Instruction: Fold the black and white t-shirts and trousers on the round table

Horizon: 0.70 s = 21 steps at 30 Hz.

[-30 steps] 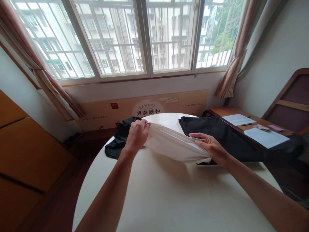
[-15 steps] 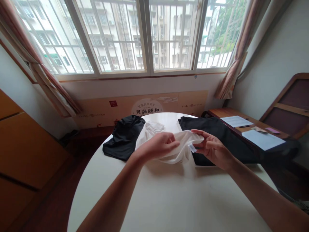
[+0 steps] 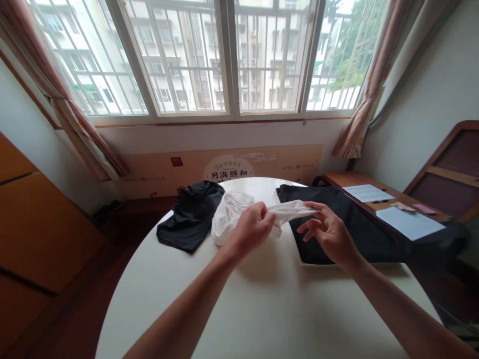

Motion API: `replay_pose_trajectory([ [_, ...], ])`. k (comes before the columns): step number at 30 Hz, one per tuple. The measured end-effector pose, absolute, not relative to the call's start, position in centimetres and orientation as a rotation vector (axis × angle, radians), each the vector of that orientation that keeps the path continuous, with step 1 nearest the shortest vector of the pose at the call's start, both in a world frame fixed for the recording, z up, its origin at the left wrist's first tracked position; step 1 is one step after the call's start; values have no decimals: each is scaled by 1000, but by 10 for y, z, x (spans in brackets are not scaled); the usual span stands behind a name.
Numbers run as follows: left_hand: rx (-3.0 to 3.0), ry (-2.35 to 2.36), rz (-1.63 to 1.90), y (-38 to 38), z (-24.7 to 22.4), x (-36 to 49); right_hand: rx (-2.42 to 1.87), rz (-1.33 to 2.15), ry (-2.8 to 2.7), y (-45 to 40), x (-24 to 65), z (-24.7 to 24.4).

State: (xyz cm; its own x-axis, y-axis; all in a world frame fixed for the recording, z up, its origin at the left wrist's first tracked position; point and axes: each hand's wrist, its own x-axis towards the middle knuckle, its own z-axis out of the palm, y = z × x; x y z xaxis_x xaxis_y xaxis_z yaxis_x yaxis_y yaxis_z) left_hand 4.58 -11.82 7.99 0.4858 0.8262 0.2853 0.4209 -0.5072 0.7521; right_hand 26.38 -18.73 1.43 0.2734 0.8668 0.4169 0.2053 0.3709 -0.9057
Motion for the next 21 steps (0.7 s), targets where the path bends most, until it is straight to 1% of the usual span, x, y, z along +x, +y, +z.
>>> replay_pose_trajectory([
  [4,1879,965,991,-118,111,31,-1335,190,-1393,-188,271,15],
  [7,2032,929,934,-118,124,15,-1408,-72,-1458,-195,271,20],
  [11,2419,927,607,-118,127,-4,-1320,-17,-1373,-200,270,25],
  [13,2564,943,549,-115,123,-9,-1242,55,-1288,-201,271,26],
  [15,2648,999,617,-108,120,-12,-1201,119,-1216,-201,272,29],
  [17,2643,1161,721,-100,120,-14,-1215,130,-1163,-202,272,32],
  [19,2549,1362,822,-94,123,-16,-1236,103,-1131,-202,270,34],
  [21,2390,1417,852,-91,128,-17,-1229,54,-1141,-201,269,32],
])
